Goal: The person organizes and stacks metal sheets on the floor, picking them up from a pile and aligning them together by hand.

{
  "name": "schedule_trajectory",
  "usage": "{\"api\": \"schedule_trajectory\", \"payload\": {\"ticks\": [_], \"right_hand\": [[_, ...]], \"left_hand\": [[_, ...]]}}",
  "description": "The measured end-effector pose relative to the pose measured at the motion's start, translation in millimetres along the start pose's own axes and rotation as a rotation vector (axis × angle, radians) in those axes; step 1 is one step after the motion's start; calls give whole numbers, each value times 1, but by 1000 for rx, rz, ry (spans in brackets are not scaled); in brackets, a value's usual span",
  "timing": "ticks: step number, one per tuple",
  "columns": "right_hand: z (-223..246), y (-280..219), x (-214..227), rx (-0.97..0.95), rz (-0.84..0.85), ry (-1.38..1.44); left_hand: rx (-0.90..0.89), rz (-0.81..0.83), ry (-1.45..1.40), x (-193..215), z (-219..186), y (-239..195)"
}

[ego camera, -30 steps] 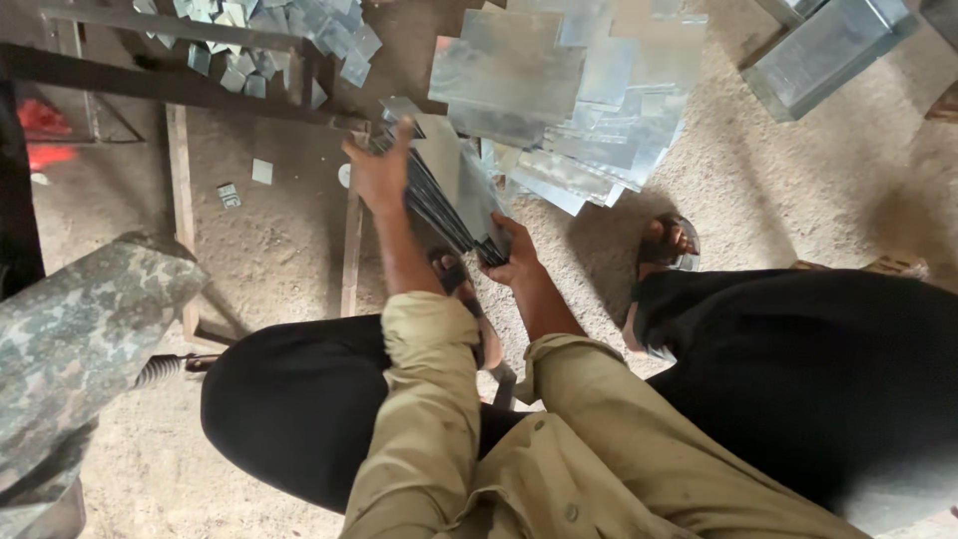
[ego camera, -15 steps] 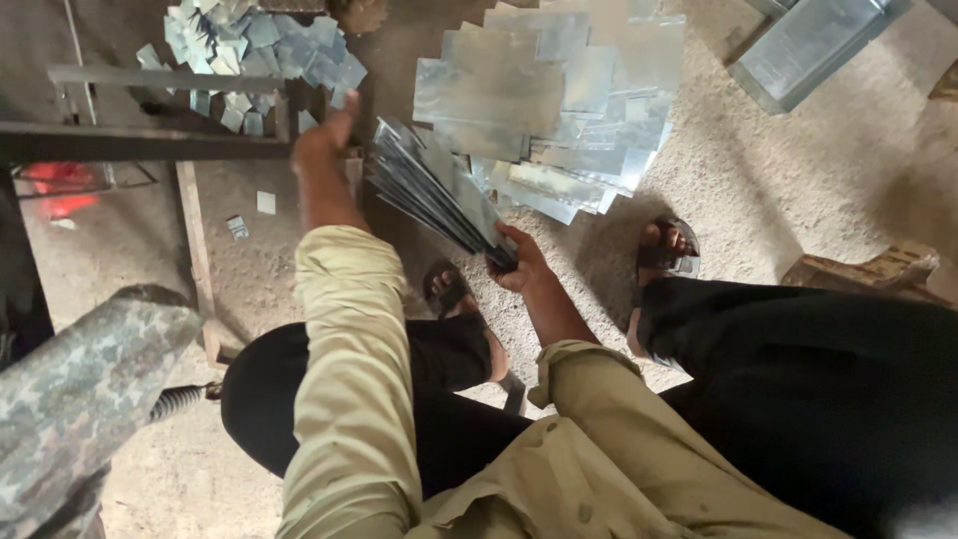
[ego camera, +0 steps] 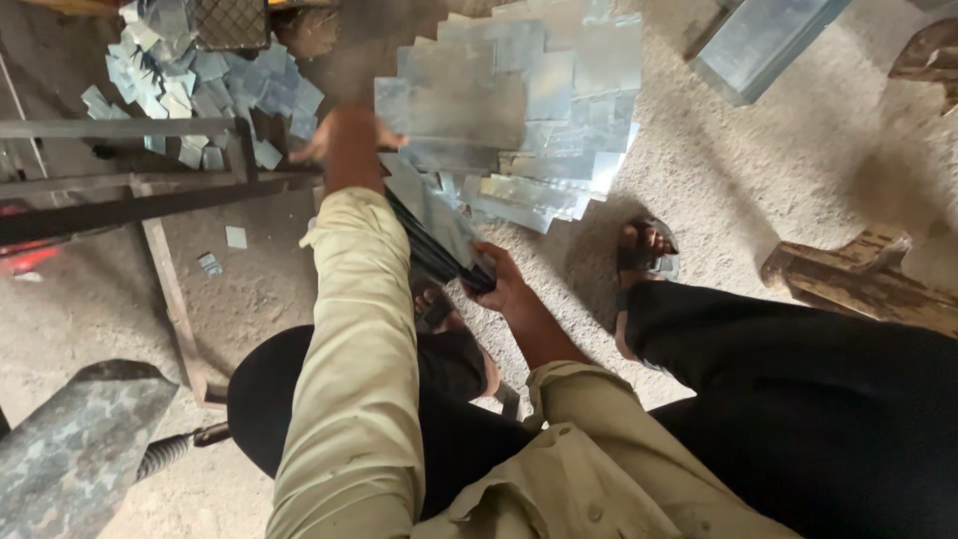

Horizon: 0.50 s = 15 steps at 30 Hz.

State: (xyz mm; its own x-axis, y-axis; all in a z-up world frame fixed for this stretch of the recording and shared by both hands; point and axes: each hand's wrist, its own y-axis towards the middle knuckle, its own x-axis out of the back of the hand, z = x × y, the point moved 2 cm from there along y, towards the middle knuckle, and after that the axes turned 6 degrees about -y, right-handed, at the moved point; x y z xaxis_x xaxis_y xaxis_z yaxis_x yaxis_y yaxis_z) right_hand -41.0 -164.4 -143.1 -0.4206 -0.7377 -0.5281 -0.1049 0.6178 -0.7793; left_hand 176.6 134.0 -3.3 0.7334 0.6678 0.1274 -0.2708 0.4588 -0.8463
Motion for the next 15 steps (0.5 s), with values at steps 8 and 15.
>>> {"api": "schedule_trajectory", "payload": {"ticks": [8, 15], "right_hand": [[-6, -33, -27, -44, -133, 40], [-15, -18, -26, -81, 35, 20]], "left_hand": [[-76, 91, -127, -23, 22, 76], [-307, -318, -180, -31, 62, 100]]}}
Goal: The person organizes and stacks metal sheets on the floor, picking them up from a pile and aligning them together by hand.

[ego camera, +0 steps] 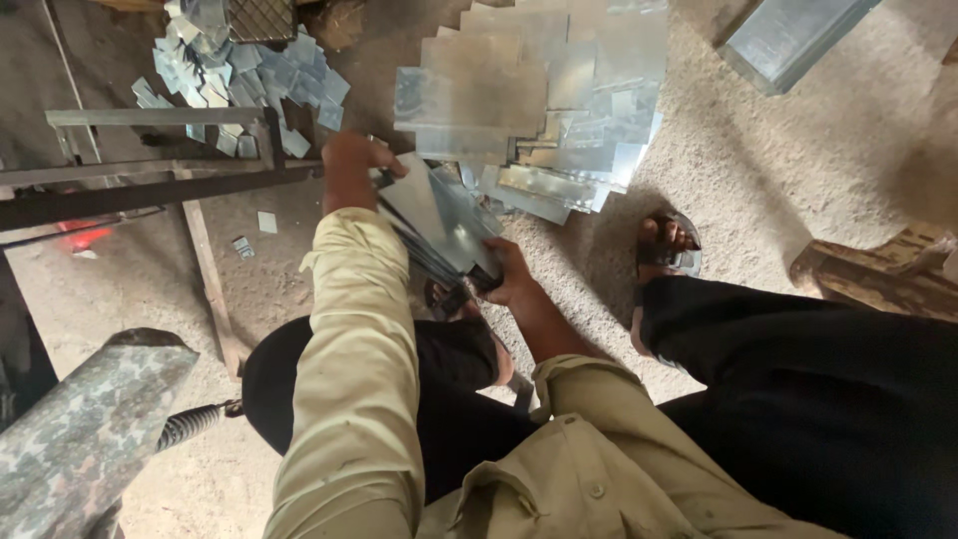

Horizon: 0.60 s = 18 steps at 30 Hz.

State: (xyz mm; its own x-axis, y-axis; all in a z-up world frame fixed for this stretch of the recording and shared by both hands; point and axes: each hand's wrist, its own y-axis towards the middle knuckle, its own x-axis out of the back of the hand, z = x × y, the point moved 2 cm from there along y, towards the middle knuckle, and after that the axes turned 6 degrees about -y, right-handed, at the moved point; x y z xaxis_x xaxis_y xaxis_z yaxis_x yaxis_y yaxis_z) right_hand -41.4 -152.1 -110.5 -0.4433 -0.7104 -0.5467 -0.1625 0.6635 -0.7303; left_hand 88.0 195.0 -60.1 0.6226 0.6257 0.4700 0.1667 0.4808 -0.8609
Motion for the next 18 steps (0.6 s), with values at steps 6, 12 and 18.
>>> {"api": "schedule_trajectory", "payload": {"ticks": [6, 12, 18], "right_hand": [[-8, 28, 30, 96, -169, 14], [-4, 20, 22, 76, -206, -19], [-4, -9, -2, -44, -265, 29]], "left_hand": [[-26, 121, -40, 2, 5, 6], [-13, 342, -261, -1, 8, -5], [115, 440, -363, -11, 17, -8]]}}
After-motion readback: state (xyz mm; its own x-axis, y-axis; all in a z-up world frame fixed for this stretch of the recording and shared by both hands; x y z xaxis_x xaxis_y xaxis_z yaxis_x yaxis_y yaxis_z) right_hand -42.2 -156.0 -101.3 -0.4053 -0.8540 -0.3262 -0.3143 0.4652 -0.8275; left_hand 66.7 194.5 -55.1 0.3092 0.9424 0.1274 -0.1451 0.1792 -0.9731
